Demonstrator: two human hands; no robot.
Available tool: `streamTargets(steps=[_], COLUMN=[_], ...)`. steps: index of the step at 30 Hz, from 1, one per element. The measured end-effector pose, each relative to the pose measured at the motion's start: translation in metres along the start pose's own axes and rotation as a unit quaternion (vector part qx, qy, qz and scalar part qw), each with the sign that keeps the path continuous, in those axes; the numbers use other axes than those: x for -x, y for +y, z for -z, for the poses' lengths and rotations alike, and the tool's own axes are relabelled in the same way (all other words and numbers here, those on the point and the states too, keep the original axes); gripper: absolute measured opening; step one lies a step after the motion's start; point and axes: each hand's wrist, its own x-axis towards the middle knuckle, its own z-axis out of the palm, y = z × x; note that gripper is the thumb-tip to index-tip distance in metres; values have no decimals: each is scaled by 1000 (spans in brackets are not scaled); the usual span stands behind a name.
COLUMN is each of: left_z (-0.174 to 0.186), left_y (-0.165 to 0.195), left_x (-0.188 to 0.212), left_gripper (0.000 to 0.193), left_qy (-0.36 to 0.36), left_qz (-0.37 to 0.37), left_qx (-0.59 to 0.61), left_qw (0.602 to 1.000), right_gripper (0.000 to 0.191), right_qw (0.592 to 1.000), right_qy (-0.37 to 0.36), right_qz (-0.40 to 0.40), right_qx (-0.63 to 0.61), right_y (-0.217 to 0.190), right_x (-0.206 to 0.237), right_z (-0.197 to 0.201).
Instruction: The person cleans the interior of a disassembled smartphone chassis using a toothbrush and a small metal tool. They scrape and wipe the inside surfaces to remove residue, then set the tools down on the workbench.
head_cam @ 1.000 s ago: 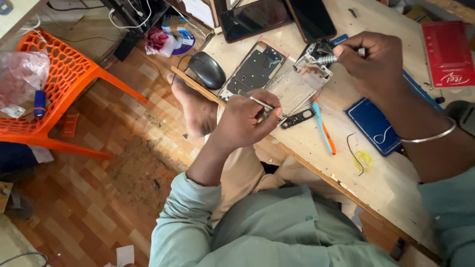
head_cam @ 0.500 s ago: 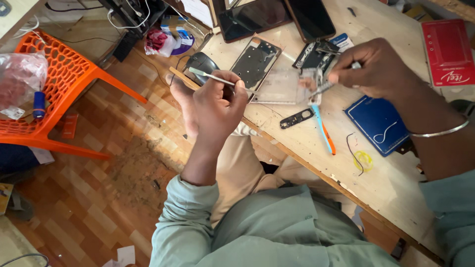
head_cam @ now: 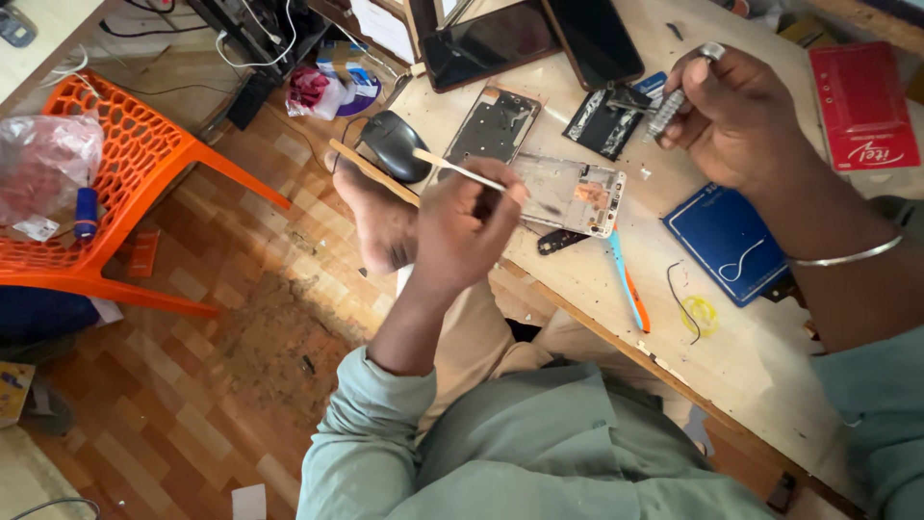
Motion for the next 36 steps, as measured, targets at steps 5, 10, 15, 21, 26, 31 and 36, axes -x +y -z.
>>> streamTargets(steps=[5, 10, 15, 21, 26, 31, 36], left_z=[-2, 2, 6, 6, 0, -13, -18], left_y=[6, 1, -6, -18, -19, -19, -23], left_x=[5, 0, -3, -7, -3, -3, -2], left_gripper=[6, 5, 4, 9, 12, 14, 8], left_qy=[-46, 6, 72, 110, 103, 15, -15], left_qz=[-17, -19, -33, -11, 13, 52, 32], left_qx=[-25, -65, -120, -91, 64, 209, 52], left_qw=[999, 998, 990, 990, 993, 976, 998], right_gripper=[24, 24, 18, 15, 19, 22, 19], right_qw=[996, 990, 978, 970, 977, 987, 972], right_qy=[33, 22, 2, -11, -34, 14, 38], right_qz=[-13, -55, -77, -102, -77, -6, -24], right_qx=[80, 124, 193, 221, 195, 161, 229], right_y=[12, 20, 18, 20, 19, 19, 21], right_x=[-2, -1, 1, 4, 6, 6, 6], right_z=[-5, -14, -31, -52, -51, -45, -46])
